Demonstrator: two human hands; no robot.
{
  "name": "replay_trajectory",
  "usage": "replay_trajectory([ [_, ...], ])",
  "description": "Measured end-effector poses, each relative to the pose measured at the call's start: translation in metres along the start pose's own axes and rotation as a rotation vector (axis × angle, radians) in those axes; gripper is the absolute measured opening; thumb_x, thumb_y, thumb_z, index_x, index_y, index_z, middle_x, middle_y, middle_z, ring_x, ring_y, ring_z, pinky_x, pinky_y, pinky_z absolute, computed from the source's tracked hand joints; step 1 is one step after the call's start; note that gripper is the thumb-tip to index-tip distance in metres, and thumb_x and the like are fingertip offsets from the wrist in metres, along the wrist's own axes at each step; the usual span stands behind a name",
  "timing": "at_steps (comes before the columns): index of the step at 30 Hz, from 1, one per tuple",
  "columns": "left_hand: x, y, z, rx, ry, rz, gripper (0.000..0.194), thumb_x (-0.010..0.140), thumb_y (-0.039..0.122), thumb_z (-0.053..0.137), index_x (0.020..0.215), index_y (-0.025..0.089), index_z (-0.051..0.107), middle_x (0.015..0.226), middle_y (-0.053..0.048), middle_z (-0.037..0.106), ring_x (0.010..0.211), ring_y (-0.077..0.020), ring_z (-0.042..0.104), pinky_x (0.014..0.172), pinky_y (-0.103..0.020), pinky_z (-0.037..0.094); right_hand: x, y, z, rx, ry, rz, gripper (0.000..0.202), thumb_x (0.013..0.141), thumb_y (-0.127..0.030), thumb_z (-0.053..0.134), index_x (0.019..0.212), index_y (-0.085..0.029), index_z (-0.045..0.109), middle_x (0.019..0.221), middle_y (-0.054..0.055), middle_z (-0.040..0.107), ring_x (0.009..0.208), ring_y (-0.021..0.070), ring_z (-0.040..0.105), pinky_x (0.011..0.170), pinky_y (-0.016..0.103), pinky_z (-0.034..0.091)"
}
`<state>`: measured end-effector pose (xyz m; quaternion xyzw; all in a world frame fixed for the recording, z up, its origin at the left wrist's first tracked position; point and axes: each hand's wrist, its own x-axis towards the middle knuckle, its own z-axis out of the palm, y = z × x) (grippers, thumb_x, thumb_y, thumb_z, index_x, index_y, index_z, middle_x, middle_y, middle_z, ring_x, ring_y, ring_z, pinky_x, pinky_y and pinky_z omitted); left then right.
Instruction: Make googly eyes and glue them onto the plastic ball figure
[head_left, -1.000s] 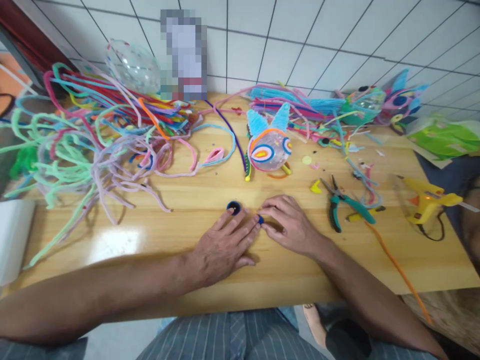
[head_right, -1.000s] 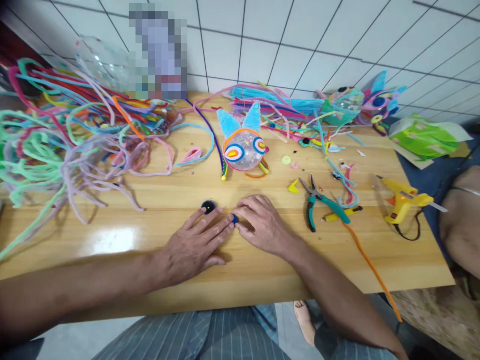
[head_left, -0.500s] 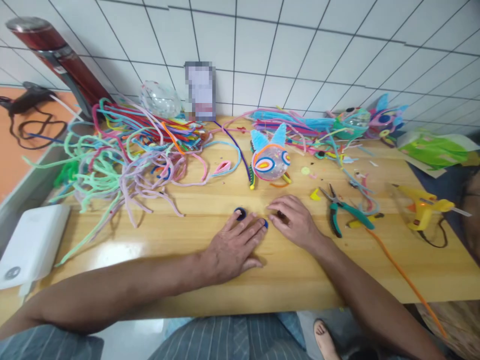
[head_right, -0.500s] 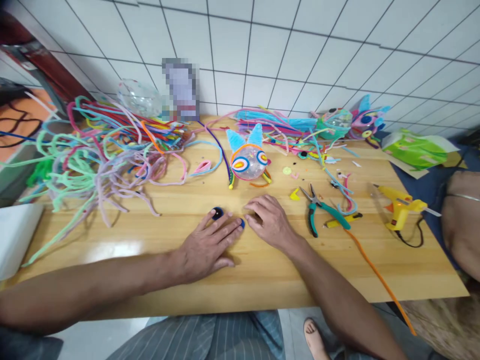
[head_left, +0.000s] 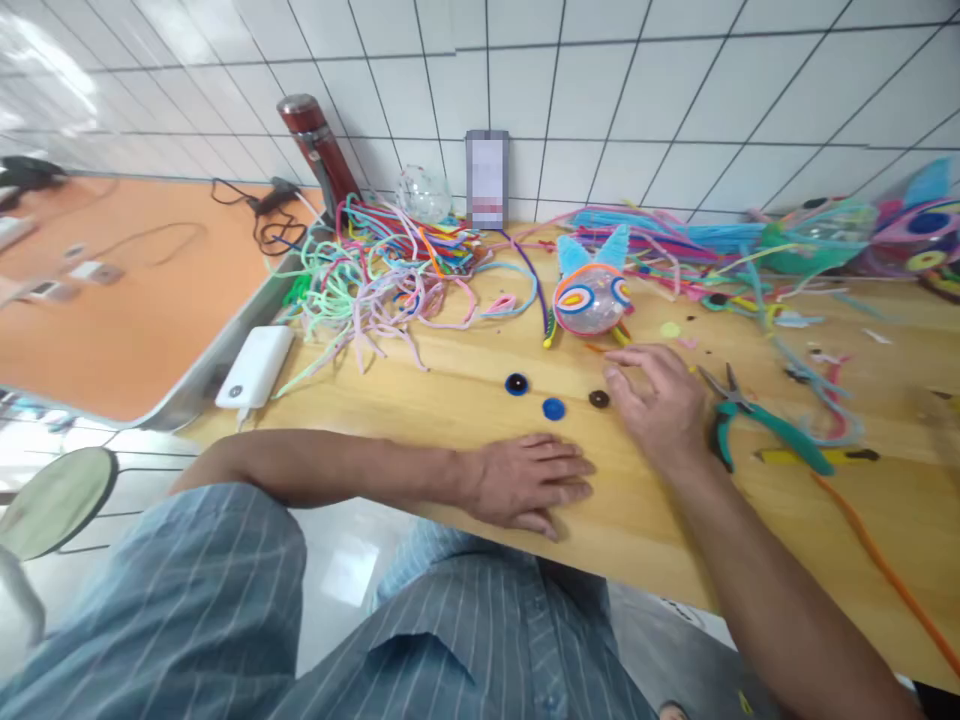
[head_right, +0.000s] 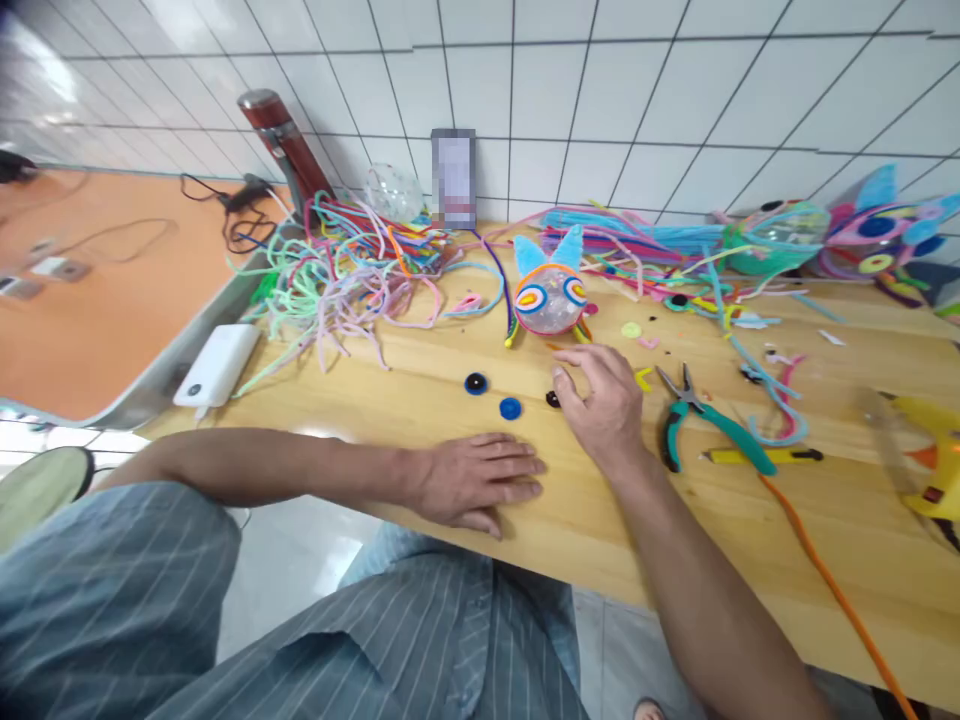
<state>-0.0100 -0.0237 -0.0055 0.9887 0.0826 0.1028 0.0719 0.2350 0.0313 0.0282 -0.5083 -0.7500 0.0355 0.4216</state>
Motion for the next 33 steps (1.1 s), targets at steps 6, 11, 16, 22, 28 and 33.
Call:
replay_trajectory([
  [6,-0.003,-0.002,-0.006,-0.072,-0.094,-0.072,0.062,0.105,0.054,0.053,0.149,0.011,0.06,0.159,-0.018,0.055,0.154,-0.0288,0.046,0.129,-0.045,0.037,0.013,0.008,-0.03,0.043,0.146,0.14,0.018,0.095,-0.032,0.061,0.097,-0.024,0.077,0.094,0.008,0.079,0.086,0.025,0.073,0.084,0.042,0.059],
  [11,-0.001,0.001,-0.007,-0.131,-0.104,-0.125,0.057,0.106,0.05,0.052,0.147,0.012,0.063,0.157,-0.017,0.057,0.154,-0.0283,0.047,0.129,-0.045,0.037,0.011,0.035,-0.025,0.054,-0.367,0.159,0.018,0.084,-0.03,0.07,0.097,-0.022,0.078,0.08,0.003,0.076,0.067,0.019,0.068,0.066,0.033,0.053],
  [16,0.0,0.002,-0.001,-0.142,-0.038,-0.14,0.055,0.105,0.051,0.056,0.143,0.013,0.066,0.155,-0.017,0.06,0.151,-0.0285,0.051,0.127,-0.046,0.04,-0.002,0.041,-0.007,-0.06,-0.546,0.075,0.022,0.081,-0.032,0.074,0.1,-0.021,0.077,0.084,0.004,0.077,0.07,0.0202,0.068,0.065,0.033,0.051],
  [22,-0.001,0.001,0.001,-0.126,0.003,-0.12,0.05,0.103,0.05,0.06,0.139,0.016,0.069,0.154,-0.017,0.062,0.148,-0.0266,0.054,0.125,-0.044,0.042,-0.008,0.035,0.002,-0.186,-0.498,-0.048,0.012,0.084,-0.026,0.07,0.094,-0.025,0.075,0.092,0.004,0.078,0.078,0.0221,0.071,0.063,0.033,0.049],
  [28,-0.001,-0.001,0.002,-0.065,0.001,-0.084,0.049,0.106,0.051,0.052,0.139,0.018,0.068,0.154,-0.014,0.062,0.146,-0.0257,0.055,0.122,-0.042,0.043,-0.015,0.017,0.002,-0.307,-0.488,-0.187,0.012,0.087,-0.022,0.063,0.093,-0.023,0.074,0.091,0.007,0.077,0.08,0.0257,0.071,0.068,0.037,0.051],
  [33,-0.002,-0.004,0.004,-0.034,0.079,-0.016,0.051,0.107,0.05,0.05,0.138,0.013,0.068,0.151,-0.015,0.064,0.142,-0.028,0.057,0.12,-0.044,0.043,-0.019,0.004,0.003,-0.29,-0.53,-0.195,0.01,0.089,-0.022,0.063,0.093,-0.021,0.072,0.092,0.009,0.076,0.085,0.0276,0.072,0.072,0.039,0.053],
])
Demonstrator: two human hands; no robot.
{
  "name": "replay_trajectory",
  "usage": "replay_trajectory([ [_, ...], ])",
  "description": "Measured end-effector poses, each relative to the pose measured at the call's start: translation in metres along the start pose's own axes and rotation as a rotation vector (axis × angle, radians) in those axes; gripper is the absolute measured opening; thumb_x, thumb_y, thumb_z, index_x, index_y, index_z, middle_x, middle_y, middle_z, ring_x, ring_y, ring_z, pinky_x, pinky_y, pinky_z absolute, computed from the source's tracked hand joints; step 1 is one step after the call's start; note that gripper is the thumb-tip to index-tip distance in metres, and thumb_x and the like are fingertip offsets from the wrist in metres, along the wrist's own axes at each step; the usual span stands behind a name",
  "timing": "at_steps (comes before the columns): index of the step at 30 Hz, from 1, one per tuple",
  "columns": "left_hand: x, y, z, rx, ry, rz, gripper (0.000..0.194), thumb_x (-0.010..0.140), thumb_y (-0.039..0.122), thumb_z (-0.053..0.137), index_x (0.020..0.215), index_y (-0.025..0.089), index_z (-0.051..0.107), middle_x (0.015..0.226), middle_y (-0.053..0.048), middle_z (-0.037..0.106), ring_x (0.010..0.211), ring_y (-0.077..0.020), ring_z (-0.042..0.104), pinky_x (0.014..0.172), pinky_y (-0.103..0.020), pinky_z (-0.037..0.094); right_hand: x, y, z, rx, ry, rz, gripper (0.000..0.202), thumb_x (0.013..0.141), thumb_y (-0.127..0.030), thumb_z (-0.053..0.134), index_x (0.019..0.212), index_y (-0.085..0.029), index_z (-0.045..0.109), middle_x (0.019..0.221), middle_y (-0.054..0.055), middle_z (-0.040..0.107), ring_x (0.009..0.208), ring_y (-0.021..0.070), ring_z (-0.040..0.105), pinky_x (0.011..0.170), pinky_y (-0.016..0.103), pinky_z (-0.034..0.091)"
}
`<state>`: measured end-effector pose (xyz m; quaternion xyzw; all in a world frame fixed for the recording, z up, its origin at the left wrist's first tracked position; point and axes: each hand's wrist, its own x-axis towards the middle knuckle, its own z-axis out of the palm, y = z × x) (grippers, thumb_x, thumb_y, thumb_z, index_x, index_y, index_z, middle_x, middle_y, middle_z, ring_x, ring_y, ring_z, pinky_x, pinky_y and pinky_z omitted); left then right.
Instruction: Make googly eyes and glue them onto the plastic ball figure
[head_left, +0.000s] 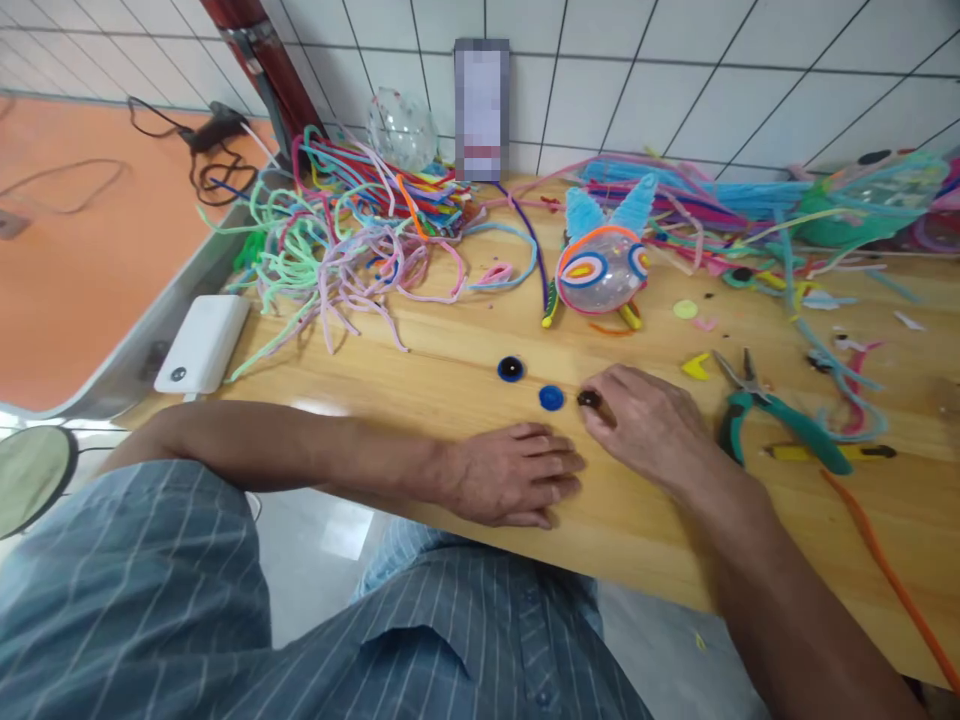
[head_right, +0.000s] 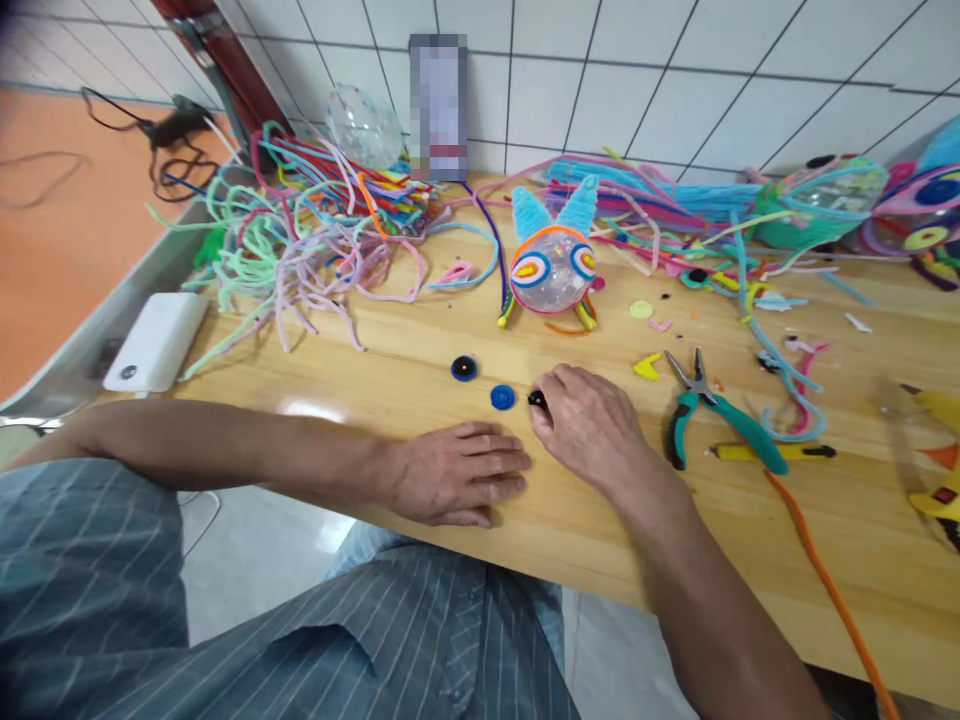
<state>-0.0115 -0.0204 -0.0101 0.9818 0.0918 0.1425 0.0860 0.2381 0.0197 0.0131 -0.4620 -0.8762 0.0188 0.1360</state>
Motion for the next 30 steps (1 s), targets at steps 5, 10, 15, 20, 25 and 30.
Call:
replay_trajectory([
  [5,-0.002,-0.003,-0.002,-0.047,0.056,0.025,0.049,0.105,0.048,0.054,0.135,0.012,0.07,0.149,-0.017,0.065,0.14,-0.0289,0.057,0.12,-0.044,0.041,0.006,0.008,-0.01,0.39,-0.144,0.167,0.011,0.091,-0.027,0.061,0.092,-0.025,0.073,0.088,0.004,0.077,0.071,0.0196,0.069,0.067,0.034,0.055],
  [10,-0.006,-0.006,-0.003,-0.108,0.089,0.003,0.044,0.105,0.046,0.054,0.131,0.015,0.073,0.149,-0.013,0.065,0.14,-0.0275,0.057,0.121,-0.041,0.04,0.018,0.005,-0.029,0.574,-0.286,0.345,0.022,0.092,-0.042,0.066,0.092,-0.024,0.078,0.084,0.004,0.079,0.072,0.0214,0.072,0.064,0.033,0.057],
  [15,-0.006,-0.006,-0.002,-0.116,0.122,-0.002,0.039,0.102,0.043,0.059,0.125,0.017,0.075,0.145,-0.013,0.067,0.137,-0.0275,0.058,0.119,-0.04,0.041,0.029,-0.005,-0.028,0.649,-0.317,0.41,0.023,0.091,-0.046,0.07,0.096,-0.025,0.079,0.089,0.005,0.081,0.075,0.0216,0.074,0.067,0.035,0.06],
  [20,-0.006,-0.007,-0.002,-0.119,0.13,-0.002,0.036,0.102,0.042,0.059,0.121,0.018,0.077,0.143,-0.014,0.067,0.135,-0.0282,0.058,0.117,-0.041,0.042,0.036,-0.014,-0.015,0.698,-0.307,0.44,0.016,0.088,-0.04,0.072,0.09,-0.025,0.077,0.082,0.003,0.079,0.069,0.0199,0.072,0.063,0.033,0.059],
  [25,-0.006,-0.007,-0.004,-0.129,0.117,0.005,0.037,0.102,0.041,0.058,0.123,0.015,0.075,0.143,-0.014,0.067,0.135,-0.0289,0.058,0.117,-0.042,0.042,0.036,-0.016,-0.011,0.623,-0.306,0.433,0.014,0.088,-0.033,0.068,0.094,-0.025,0.077,0.083,0.003,0.08,0.065,0.0182,0.07,0.061,0.032,0.057],
  [30,-0.005,-0.007,-0.005,-0.125,0.13,-0.001,0.036,0.102,0.041,0.059,0.122,0.016,0.075,0.143,-0.013,0.068,0.134,-0.0277,0.059,0.117,-0.041,0.042,0.029,-0.017,-0.018,0.565,-0.197,0.36,0.016,0.091,-0.035,0.07,0.104,-0.025,0.074,0.092,0.004,0.078,0.076,0.0199,0.071,0.07,0.035,0.059],
])
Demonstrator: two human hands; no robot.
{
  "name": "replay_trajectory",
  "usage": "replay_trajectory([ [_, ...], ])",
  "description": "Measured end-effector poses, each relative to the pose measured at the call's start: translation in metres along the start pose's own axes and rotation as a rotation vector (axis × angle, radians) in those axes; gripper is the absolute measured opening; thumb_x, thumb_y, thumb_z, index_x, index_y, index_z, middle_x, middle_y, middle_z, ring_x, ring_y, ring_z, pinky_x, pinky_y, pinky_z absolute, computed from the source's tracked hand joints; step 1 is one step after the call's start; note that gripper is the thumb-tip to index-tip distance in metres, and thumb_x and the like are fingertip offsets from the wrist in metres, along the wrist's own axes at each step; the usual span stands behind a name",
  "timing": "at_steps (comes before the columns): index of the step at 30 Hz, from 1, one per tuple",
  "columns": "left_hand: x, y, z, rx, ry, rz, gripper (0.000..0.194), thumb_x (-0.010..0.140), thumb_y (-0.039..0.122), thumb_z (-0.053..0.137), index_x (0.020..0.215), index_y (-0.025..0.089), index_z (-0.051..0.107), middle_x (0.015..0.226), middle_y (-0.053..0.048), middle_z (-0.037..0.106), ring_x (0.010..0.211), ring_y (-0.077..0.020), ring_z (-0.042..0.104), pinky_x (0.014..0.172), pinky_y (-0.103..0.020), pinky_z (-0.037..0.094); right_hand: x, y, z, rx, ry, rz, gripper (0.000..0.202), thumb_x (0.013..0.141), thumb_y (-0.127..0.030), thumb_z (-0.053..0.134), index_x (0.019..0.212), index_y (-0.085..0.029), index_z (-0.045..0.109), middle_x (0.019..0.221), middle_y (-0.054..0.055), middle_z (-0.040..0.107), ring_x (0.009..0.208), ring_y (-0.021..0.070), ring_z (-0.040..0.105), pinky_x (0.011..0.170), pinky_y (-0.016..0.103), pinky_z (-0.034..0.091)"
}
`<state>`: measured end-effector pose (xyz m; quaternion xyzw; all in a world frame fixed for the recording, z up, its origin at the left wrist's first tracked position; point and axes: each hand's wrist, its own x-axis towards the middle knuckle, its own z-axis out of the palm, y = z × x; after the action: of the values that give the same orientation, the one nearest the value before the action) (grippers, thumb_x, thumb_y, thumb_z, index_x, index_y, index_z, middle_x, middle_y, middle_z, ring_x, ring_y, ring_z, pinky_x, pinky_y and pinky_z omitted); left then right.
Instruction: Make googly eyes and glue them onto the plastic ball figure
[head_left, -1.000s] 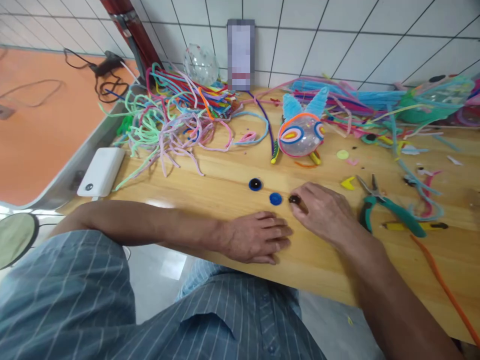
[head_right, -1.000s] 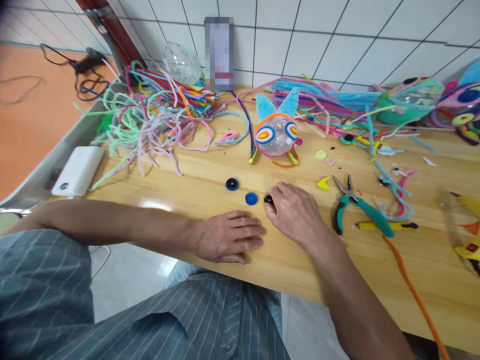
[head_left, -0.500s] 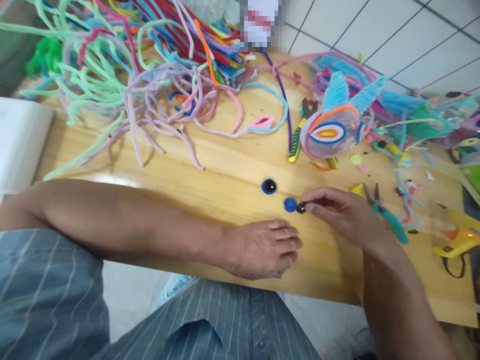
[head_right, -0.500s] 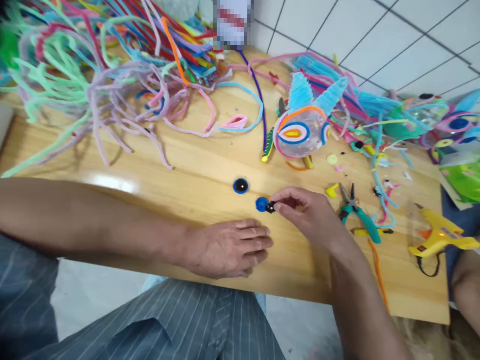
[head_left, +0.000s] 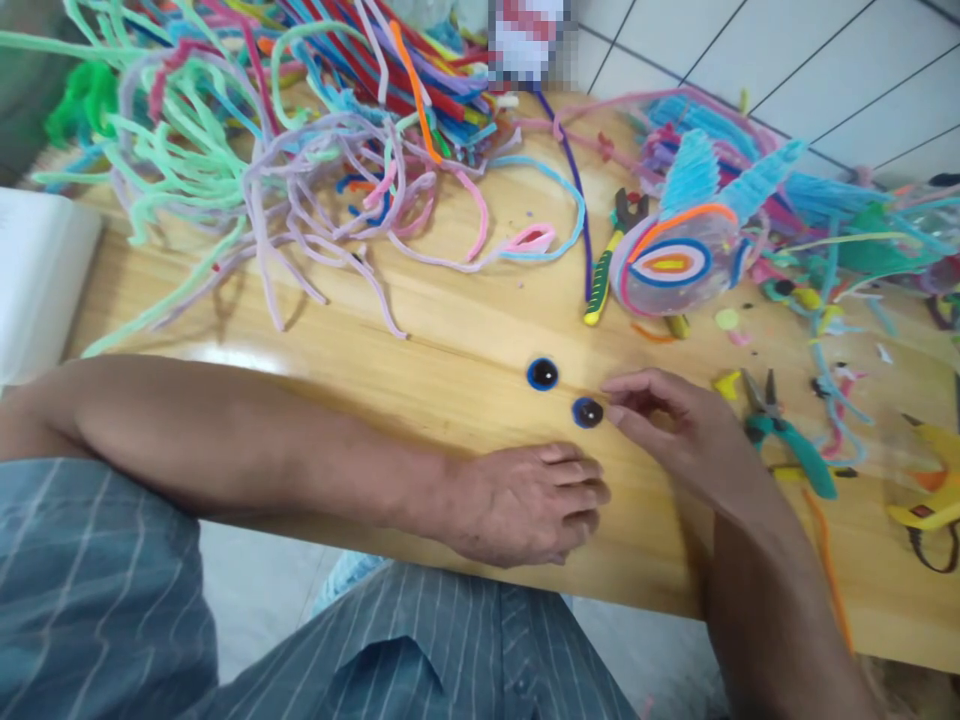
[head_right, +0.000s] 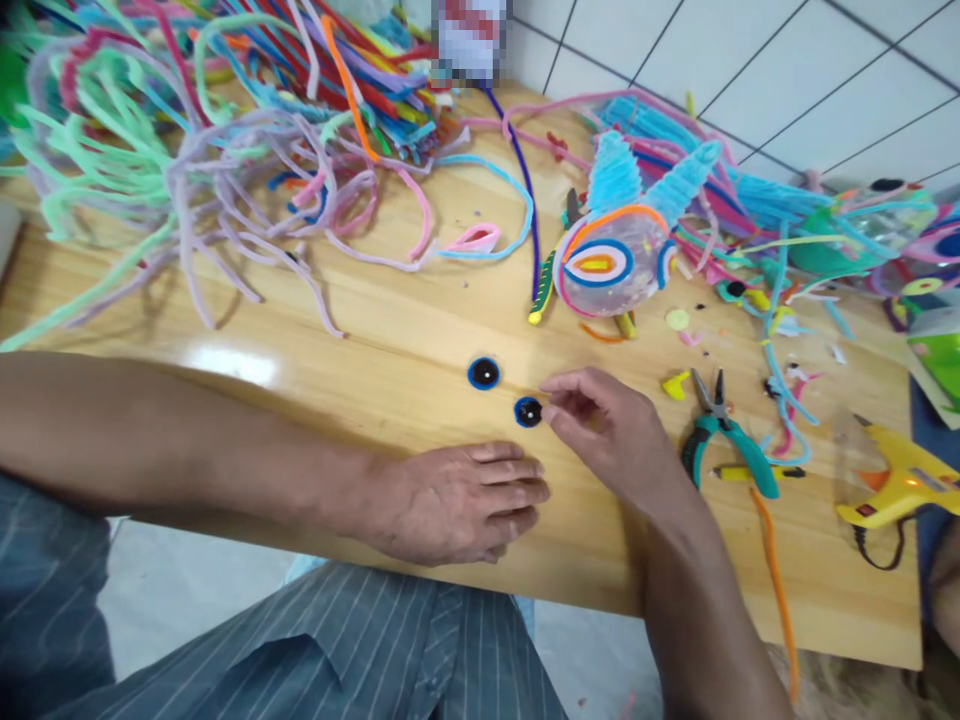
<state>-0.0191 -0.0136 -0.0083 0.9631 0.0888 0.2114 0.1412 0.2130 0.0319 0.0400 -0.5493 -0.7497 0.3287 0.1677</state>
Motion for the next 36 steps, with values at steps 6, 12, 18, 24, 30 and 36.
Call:
replay_trajectory([
  [6,-0.001,0.0,0.006,-0.005,0.011,-0.006,0.037,0.104,0.04,0.054,0.125,0.015,0.073,0.145,-0.013,0.067,0.134,-0.0263,0.059,0.119,-0.041,0.041,-0.012,-0.004,0.007,-0.192,0.002,-0.207,0.021,0.091,-0.025,0.072,0.112,-0.026,0.067,0.101,0.005,0.073,0.087,0.0238,0.072,0.078,0.039,0.06],
  [12,-0.001,0.002,0.008,-0.009,0.043,-0.022,0.034,0.101,0.039,0.062,0.121,0.015,0.075,0.142,-0.013,0.069,0.13,-0.0265,0.062,0.118,-0.041,0.043,-0.011,0.001,0.016,-0.294,0.031,-0.305,0.021,0.095,-0.02,0.067,0.115,-0.026,0.064,0.101,0.006,0.073,0.093,0.0239,0.073,0.079,0.038,0.06],
  [18,0.0,0.002,0.004,0.001,0.031,-0.024,0.034,0.104,0.037,0.055,0.122,0.016,0.075,0.142,-0.01,0.069,0.13,-0.0259,0.062,0.119,-0.041,0.042,-0.008,0.0,0.017,-0.369,0.062,-0.389,0.019,0.097,-0.019,0.065,0.115,-0.026,0.064,0.1,0.006,0.075,0.089,0.0231,0.074,0.075,0.036,0.061],
  [24,-0.001,0.002,0.006,-0.011,0.033,-0.022,0.034,0.104,0.036,0.054,0.124,0.015,0.074,0.142,-0.01,0.069,0.13,-0.0259,0.062,0.118,-0.041,0.043,-0.01,0.001,0.016,-0.377,0.061,-0.386,0.029,0.096,-0.02,0.066,0.124,-0.027,0.063,0.106,0.007,0.074,0.095,0.0246,0.075,0.079,0.038,0.062],
  [30,-0.001,0.001,0.007,-0.014,0.04,-0.016,0.036,0.103,0.039,0.057,0.124,0.015,0.074,0.141,-0.013,0.069,0.131,-0.0265,0.062,0.119,-0.042,0.042,-0.012,0.002,0.015,-0.405,0.068,-0.381,0.032,0.095,-0.025,0.071,0.125,-0.024,0.062,0.109,0.009,0.074,0.1,0.0262,0.075,0.082,0.039,0.063],
  [36,-0.001,0.001,0.004,-0.023,0.031,-0.01,0.035,0.102,0.038,0.059,0.123,0.014,0.074,0.14,-0.014,0.069,0.129,-0.0265,0.063,0.118,-0.041,0.043,-0.01,0.001,0.018,-0.431,0.097,-0.414,0.022,0.095,-0.021,0.069,0.117,-0.022,0.065,0.104,0.009,0.075,0.094,0.0245,0.074,0.078,0.037,0.062],
])
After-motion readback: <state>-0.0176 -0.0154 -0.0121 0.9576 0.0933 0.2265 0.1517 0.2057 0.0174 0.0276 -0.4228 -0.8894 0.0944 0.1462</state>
